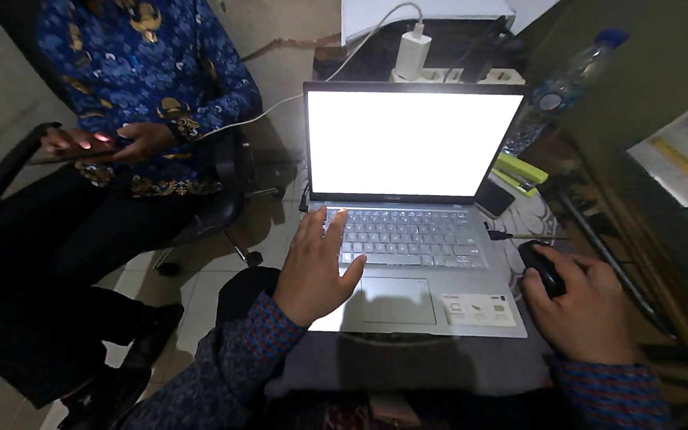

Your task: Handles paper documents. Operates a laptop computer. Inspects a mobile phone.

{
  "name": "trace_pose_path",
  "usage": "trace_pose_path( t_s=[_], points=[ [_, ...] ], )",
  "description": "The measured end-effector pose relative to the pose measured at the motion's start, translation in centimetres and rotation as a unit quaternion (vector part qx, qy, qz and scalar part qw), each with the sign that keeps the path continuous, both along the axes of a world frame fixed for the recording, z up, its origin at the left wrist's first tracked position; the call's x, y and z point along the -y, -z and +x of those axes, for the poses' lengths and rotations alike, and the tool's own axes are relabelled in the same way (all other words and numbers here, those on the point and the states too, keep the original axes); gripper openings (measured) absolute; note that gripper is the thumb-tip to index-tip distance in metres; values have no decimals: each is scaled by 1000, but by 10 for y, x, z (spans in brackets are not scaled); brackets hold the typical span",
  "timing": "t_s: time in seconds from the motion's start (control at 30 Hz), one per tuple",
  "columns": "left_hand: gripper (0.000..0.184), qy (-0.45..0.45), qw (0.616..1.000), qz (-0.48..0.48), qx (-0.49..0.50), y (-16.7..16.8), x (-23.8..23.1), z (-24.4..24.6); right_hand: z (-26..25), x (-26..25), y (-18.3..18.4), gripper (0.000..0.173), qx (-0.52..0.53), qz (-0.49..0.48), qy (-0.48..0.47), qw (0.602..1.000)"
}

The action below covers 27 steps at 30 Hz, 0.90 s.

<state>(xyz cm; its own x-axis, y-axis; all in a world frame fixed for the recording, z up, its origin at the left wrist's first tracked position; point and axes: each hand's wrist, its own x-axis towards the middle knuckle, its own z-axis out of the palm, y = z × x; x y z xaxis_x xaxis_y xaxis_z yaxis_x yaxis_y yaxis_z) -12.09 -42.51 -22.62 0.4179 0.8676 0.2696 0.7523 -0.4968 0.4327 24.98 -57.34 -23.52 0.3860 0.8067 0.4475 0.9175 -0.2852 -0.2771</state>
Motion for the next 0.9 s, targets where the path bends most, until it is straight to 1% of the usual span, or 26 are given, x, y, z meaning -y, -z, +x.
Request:
trace_pose_path(
  t_s=[0.23, 0.9],
  points=[
    [79, -3, 1000, -13, -6, -1, 1, 0, 0, 1, -1, 49, -6, -5, 0, 1000],
    [80, -5, 1000, -7, -10, 0, 0, 0, -4, 1, -3, 49, -15, 0, 10, 1000]
  ],
)
